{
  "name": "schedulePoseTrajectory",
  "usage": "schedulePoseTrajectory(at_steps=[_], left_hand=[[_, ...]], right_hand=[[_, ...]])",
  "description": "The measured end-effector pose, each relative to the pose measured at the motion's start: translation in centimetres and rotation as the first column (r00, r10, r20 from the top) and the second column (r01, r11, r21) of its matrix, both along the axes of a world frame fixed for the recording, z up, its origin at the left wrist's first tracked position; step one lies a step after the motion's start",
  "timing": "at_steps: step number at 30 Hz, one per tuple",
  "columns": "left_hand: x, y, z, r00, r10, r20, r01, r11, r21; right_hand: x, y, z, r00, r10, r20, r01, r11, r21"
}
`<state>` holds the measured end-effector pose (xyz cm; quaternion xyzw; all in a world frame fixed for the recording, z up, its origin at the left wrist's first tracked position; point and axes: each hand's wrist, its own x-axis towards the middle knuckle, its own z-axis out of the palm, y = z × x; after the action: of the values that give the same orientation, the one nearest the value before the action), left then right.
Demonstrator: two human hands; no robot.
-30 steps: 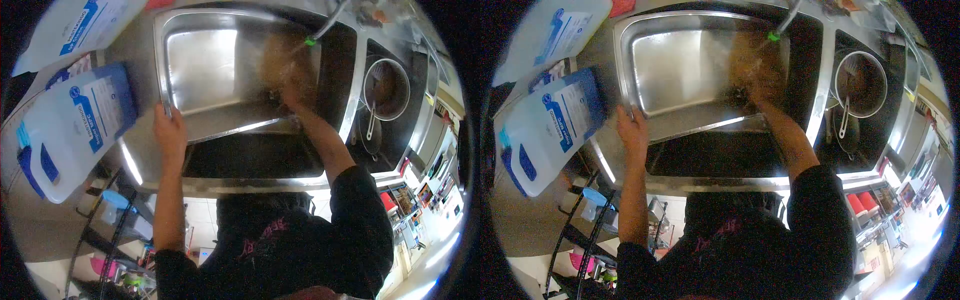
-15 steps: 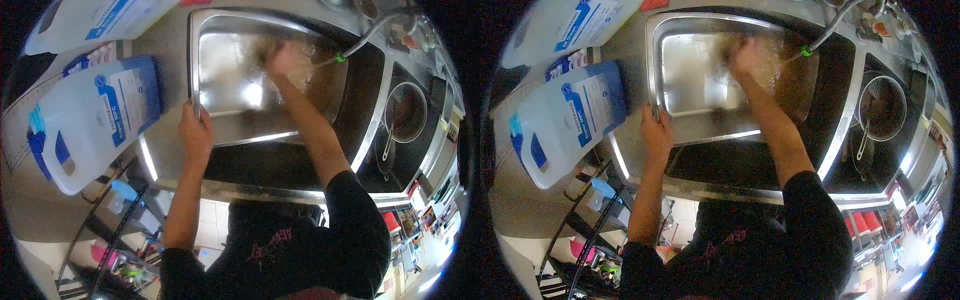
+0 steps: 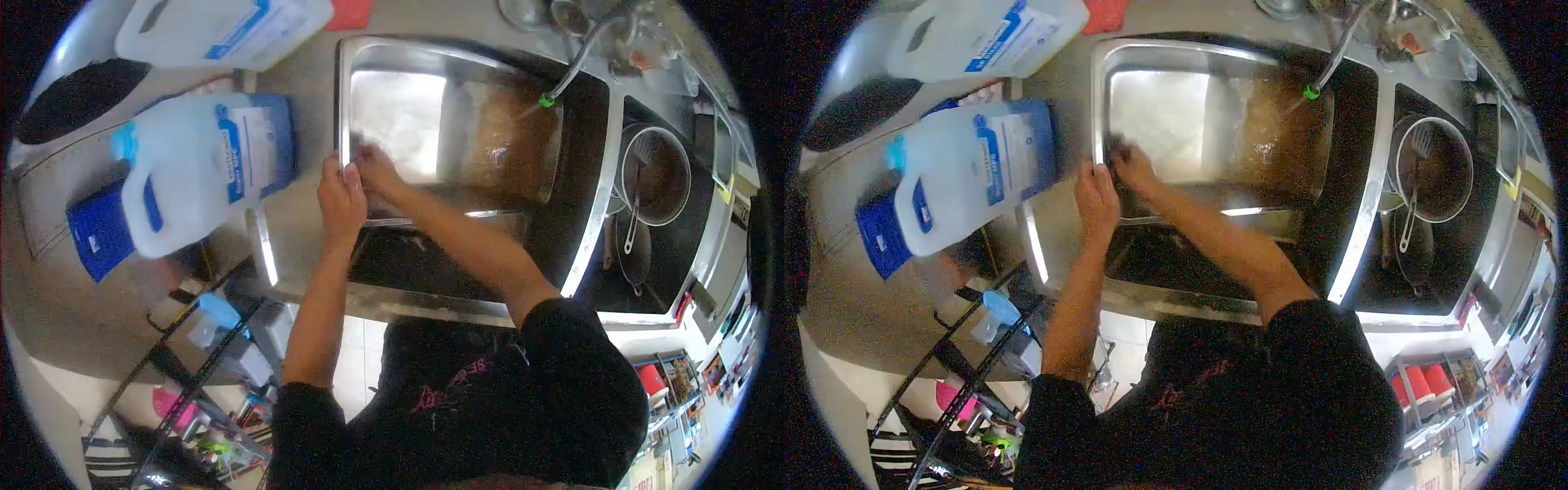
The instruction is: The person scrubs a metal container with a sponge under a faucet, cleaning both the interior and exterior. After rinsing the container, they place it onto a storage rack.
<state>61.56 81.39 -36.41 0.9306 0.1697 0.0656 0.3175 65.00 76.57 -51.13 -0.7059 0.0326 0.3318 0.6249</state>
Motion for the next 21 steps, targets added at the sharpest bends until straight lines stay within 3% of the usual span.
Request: schedulePoseTrajectory(at_steps=[1, 2, 4, 5, 7, 8, 9, 10, 11, 12, 14, 15, 17, 18, 20, 21], left_hand=[[-0.3, 0.6, -0.8, 0.998, -0.009, 0.058, 0.012, 0.998, -0.065], [-0.6, 0.7, -1.3, 0.994, 0.055, 0.097, -0.039, 0.986, -0.161], [-0.3, 0.2, -0.5, 0.983, 0.098, 0.155, -0.063, 0.974, -0.217], [-0.3, 0.1, -0.1, 0.969, 0.144, 0.2, -0.084, 0.956, -0.281], [-0.3, 0.2, 0.0, 0.967, 0.159, 0.2, -0.102, 0.958, -0.267], [-0.4, 0.2, 0.0, 0.964, 0.176, 0.197, -0.104, 0.938, -0.331], [-0.7, 0.4, 0.0, 0.963, 0.194, 0.187, -0.108, 0.914, -0.391], [-0.7, 0.5, -0.2, 0.962, 0.208, 0.178, -0.141, 0.935, -0.327], [-0.8, 0.3, -0.1, 0.957, 0.217, 0.192, -0.146, 0.933, -0.328], [-0.9, 0.3, 0.0, 0.958, 0.231, 0.173, -0.156, 0.918, -0.364], [-0.6, -0.1, 1.6, 0.953, 0.259, 0.156, -0.175, 0.894, -0.412], [-1.0, 0.4, 1.2, 0.951, 0.268, 0.154, -0.185, 0.891, -0.414], [-0.9, 1.0, -1.0, 0.934, 0.337, 0.115, -0.214, 0.789, -0.575], [-0.9, 1.2, -1.1, 0.932, 0.342, 0.12, -0.212, 0.783, -0.584], [-0.8, 2.3, -0.8, 0.918, 0.393, -0.052, -0.146, 0.215, -0.966], [-0.7, 2.9, 0.5, 0.919, 0.392, -0.039, -0.133, 0.214, -0.968]], right_hand=[[-2.3, 0.6, -2.1, 0.985, 0.064, -0.163, -0.061, 0.998, 0.024], [-2.3, -0.1, 0.7, 0.987, 0.064, -0.149, -0.06, 0.998, 0.031], [-1.0, -2.5, 8.1, 0.937, -0.002, -0.349, 0.045, 0.992, 0.115], [-0.3, -2.9, 8.3, 0.941, -0.003, -0.338, 0.045, 0.992, 0.118], [3.4, -3.3, 8.4, 0.876, -0.042, -0.481, 0.307, 0.818, 0.487], [6.1, -2.7, 9.4, 0.916, -0.295, -0.273, 0.372, 0.881, 0.293], [8.8, -2.0, 11.0, 0.878, -0.479, -0.007, 0.477, 0.872, 0.112], [11.5, -1.8, 12.0, 0.729, -0.495, 0.473, 0.542, 0.839, 0.044], [13.7, -1.9, 13.1, 0.411, -0.357, 0.839, 0.623, 0.782, 0.028], [15.0, -2.4, 14.3, 0.404, -0.357, 0.842, 0.616, 0.787, 0.038], [16.7, -3.2, 16.0, 0.363, -0.009, 0.932, 0.33, 0.936, -0.12], [15.8, -3.3, 16.2, 0.364, -0.002, 0.931, 0.321, 0.939, -0.123], [13.1, -4.1, 16.6, 0.381, 0.211, 0.9, 0.016, 0.972, -0.234], [10.6, -4.6, 16.6, 0.405, 0.22, 0.888, -0.027, 0.973, -0.228], [4.6, -5.6, 16.1, 0.435, 0.272, 0.858, -0.132, 0.962, -0.239], [2.1, -6.2, 16.2, 0.443, 0.315, 0.839, -0.191, 0.948, -0.255]])
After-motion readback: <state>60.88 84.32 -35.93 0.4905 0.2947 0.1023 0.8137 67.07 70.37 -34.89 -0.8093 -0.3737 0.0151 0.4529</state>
